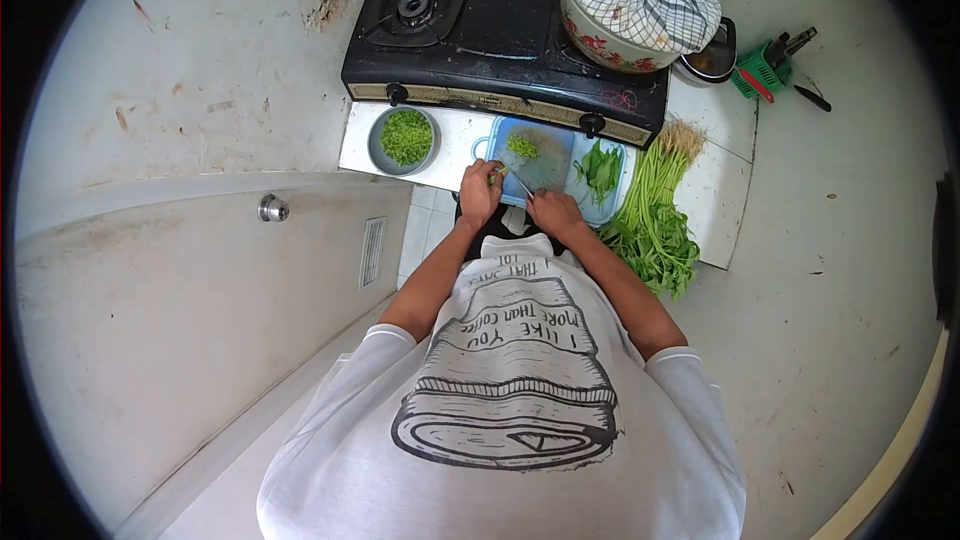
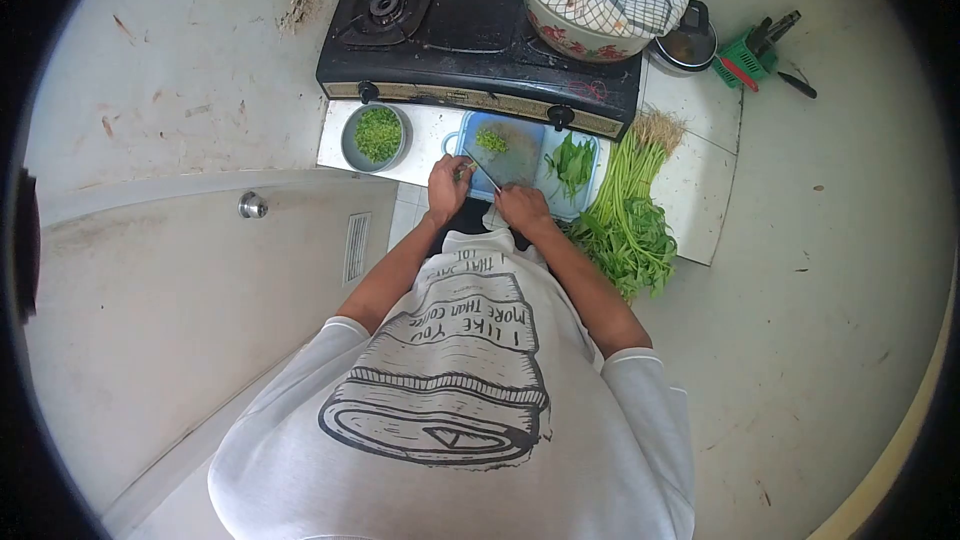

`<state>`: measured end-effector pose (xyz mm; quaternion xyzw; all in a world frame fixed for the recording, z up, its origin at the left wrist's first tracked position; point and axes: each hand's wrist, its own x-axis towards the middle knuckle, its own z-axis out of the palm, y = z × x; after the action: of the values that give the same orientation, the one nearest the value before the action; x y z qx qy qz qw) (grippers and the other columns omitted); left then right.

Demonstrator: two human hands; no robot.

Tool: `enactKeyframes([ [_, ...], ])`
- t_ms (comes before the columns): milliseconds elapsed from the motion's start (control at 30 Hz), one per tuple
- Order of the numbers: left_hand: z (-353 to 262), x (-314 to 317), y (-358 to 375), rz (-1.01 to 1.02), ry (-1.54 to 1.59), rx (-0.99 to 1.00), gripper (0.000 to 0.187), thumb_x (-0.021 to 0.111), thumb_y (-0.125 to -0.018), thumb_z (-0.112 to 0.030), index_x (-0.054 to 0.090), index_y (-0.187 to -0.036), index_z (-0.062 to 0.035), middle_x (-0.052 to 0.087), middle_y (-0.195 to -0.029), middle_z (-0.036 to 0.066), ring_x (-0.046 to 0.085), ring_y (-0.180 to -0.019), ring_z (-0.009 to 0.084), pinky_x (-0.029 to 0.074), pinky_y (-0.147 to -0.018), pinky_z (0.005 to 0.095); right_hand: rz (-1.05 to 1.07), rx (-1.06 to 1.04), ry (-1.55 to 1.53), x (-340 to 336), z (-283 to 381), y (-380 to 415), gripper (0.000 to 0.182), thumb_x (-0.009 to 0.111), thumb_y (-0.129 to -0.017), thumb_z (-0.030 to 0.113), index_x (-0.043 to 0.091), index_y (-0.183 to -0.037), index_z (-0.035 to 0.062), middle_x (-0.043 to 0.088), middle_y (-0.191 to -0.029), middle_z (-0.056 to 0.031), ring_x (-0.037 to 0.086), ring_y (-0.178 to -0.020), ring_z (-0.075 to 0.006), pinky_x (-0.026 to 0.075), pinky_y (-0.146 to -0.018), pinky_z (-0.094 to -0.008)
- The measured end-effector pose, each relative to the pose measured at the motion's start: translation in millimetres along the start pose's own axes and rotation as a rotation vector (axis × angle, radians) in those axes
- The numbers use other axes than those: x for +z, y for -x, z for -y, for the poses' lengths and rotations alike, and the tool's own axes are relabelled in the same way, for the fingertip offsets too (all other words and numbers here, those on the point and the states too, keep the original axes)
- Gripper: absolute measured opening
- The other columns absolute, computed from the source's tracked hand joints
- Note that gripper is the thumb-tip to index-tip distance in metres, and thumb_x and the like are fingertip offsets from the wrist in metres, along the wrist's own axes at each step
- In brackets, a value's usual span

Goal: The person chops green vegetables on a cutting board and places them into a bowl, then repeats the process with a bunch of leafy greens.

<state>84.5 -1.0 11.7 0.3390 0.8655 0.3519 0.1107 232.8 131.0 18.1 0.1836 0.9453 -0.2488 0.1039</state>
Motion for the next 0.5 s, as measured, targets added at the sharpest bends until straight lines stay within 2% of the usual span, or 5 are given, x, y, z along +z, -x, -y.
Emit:
enactKeyframes([
  [333, 3.2, -2.8, -2.1, 0.046, 0.016, 0.044, 0.018, 0.073, -0.09, -0.011, 0.073, -0.105, -0.0015, 0.068, -0.094, 0.016, 0.065, -0.092, 0.0356, 0.051, -0.086, 0.0452, -0.071, -0.008, 0.036, 5.6, 7.8, -15.6, 0.046, 0.052, -0.105, 0.035, 0.075, -0.087, -0.0002, 0.075, -0.084, -0.0222, 0.076, -0.08, -0.0392, 0.061, -0.074, -0.0507],
  [500, 0.7, -10.0, 0.4, 0.057, -0.008, 0.065, 0.016, 0.071, -0.09, -0.009, 0.072, -0.105, -0.0023, 0.069, -0.098, 0.016, 0.064, -0.094, 0.0376, 0.051, -0.087, 0.0465, -0.029, 0.019, 0.022, 0.5, 6.2, -9.0, 0.046, 0.052, -0.106, 0.036, 0.075, -0.088, -0.0001, 0.076, -0.086, -0.0224, 0.076, -0.08, -0.0386, 0.061, -0.074, -0.0508],
])
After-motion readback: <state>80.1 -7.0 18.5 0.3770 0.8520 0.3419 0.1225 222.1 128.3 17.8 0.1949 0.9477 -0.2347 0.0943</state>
